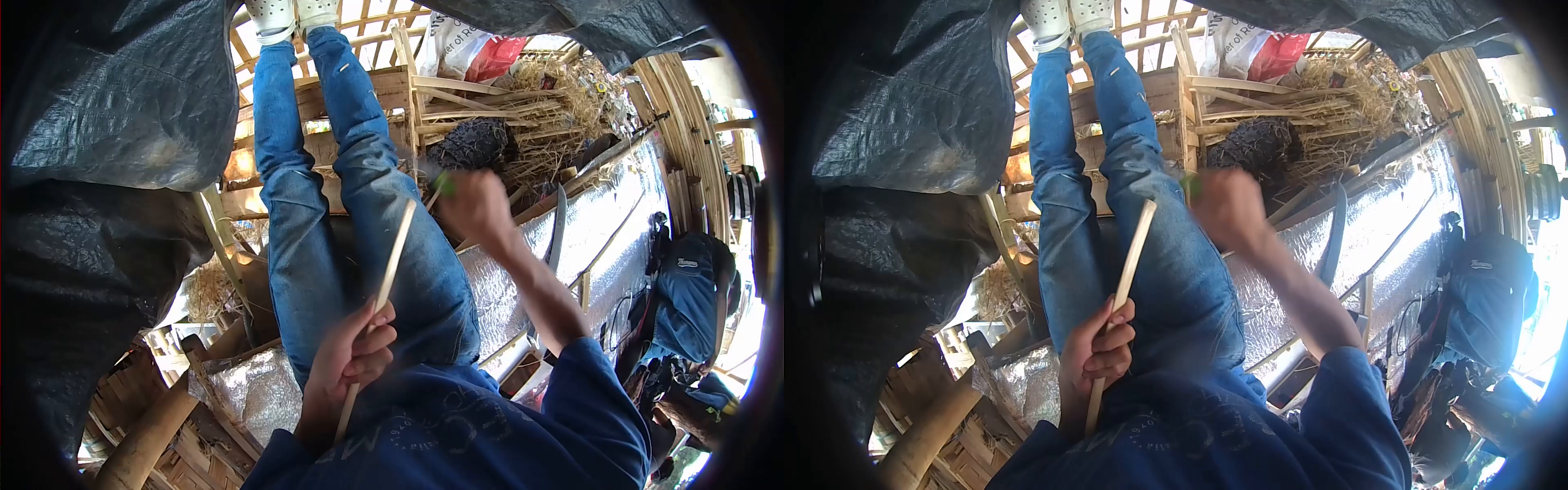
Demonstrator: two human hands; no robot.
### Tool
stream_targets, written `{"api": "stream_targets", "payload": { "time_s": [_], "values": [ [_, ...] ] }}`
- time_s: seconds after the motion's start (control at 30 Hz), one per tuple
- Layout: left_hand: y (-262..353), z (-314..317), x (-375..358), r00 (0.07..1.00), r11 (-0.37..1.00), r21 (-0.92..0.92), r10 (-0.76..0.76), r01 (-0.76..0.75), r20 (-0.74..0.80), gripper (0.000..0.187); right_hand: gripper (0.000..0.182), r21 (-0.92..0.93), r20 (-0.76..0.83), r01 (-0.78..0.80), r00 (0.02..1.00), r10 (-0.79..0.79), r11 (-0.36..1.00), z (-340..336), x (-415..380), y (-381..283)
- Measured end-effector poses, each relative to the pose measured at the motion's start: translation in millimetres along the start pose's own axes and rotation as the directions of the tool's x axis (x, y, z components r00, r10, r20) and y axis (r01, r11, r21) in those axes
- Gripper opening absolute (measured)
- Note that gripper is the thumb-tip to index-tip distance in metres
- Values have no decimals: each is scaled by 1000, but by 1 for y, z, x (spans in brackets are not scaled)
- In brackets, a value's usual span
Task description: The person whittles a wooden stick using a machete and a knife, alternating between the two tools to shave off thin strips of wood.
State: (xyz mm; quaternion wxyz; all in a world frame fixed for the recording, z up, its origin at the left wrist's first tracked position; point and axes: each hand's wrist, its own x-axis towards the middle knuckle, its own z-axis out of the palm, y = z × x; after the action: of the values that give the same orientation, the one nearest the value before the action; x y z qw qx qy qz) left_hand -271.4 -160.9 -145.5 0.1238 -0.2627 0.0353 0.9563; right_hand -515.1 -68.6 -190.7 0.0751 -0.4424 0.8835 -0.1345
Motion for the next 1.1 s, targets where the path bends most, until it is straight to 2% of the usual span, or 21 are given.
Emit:
{"api": "stream_targets", "payload": {
  "time_s": [0.03, 0.1, 0.17, 0.23, 0.3, 0.33, 0.4, 0.43, 0.5, 0.57, 0.63, 0.67, 0.73, 0.8, 0.87, 0.9, 0.93, 0.97, 1.0, 1.03, 1.1],
  "values": [
    [0, 2, -1, 1000, 1000, 4, -14, 14, 20, 27, 21, 114, 172, -308, 942, 287, 944, -16, 13, 3],
    [2, 0, -1, 999, 1000, -8, -15, 16, 35, 27, 16, 203, 10, -133, 991, 133, 970, -28, 5, 2],
    [7, -7, 1, 992, 994, -114, 15, 0, 125, 27, 13, 284, 31, 50, 998, -61, 958, -31, -21, -21],
    [6, -5, 2, 993, 996, -92, 14, -4, 117, 27, 16, 368, 86, 176, 971, -222, 913, -31, -47, -41],
    [1, 6, -4, 987, 981, 144, 142, -130, -78, 29, 19, 409, 123, 183, 960, -253, 894, -34, -60, -55],
    [0, 6, -6, 987, 982, 145, 137, -123, -86, 29, 21, 447, 148, 199, 945, -291, 872, -34, -64, -61],
    [-1, 8, -10, 962, 934, 309, 233, -180, -144, 33, 23, 448, 187, 192, 935, -302, 873, -30, -73, -67],
    [-2, 10, -12, 962, 934, 310, 232, -178, -147, 33, 26, 440, 224, 195, 921, -317, 877, -29, -76, -69],
    [-6, 15, -15, 941, 871, 458, 288, -180, -179, 36, 28, 461, 221, 210, 914, -341, 862, -24, -81, -69],
    [-10, 11, -18, 939, 856, 488, 292, -171, -182, 39, 29, 485, 206, 219, 912, -354, 847, -20, -85, -69],
    [-15, 1, -20, 910, 597, 792, 387, -127, -146, 34, 29, 486, 211, 213, 913, -350, 848, -20, -88, -70],
    [-18, 2, -21, 910, 595, 794, 388, -126, -146, 34, 30, 490, 212, 208, 914, -347, 847, -18, -88, -72],
    [-25, 9, -22, 812, 155, 976, 582, -152, 34, 25, 28, 502, 209, 202, 915, -345, 841, -15, -89, -72],
    [-22, 14, -22, 835, 203, 970, 550, -136, 2, 21, 27, 509, 207, 193, 918, -337, 839, -9, -89, -68],
    [-14, 22, -26, 891, 288, 954, 451, -89, -53, 22, 17, 422, -31, 245, 966, -256, 873, 3, -79, -56],
    [-15, 21, -25, 892, 284, 955, 449, -89, -51, 22, 11, 282, 20, 109, 993, -120, 953, 5, -66, -44],
    [-18, 20, -23, 894, 276, 953, 447, -122, -15, 25, 12, 257, -43, 15, 999, -4, 966, 3, -47, -28],
    [-22, 21, -21, 895, 269, 950, 446, -155, 20, 28, 18, 170, 93, -220, 974, 207, 961, 4, -29, -13],
    [-26, 28, -21, 908, 270, 950, 418, -158, 32, 32, 20, 224, 35, -244, 969, 243, 943, 8, -21, 4],
    [-22, 29, -20, 907, 265, 951, 419, -160, 36, 32, 23, 248, -110, -138, 979, 170, 959, 11, -23, 12],
    [-14, 29, -18, 907, 304, 950, 415, -71, -66, 28, 16, 331, -16, -116, 992, 128, 936, -11, -34, -5]
  ]
}}
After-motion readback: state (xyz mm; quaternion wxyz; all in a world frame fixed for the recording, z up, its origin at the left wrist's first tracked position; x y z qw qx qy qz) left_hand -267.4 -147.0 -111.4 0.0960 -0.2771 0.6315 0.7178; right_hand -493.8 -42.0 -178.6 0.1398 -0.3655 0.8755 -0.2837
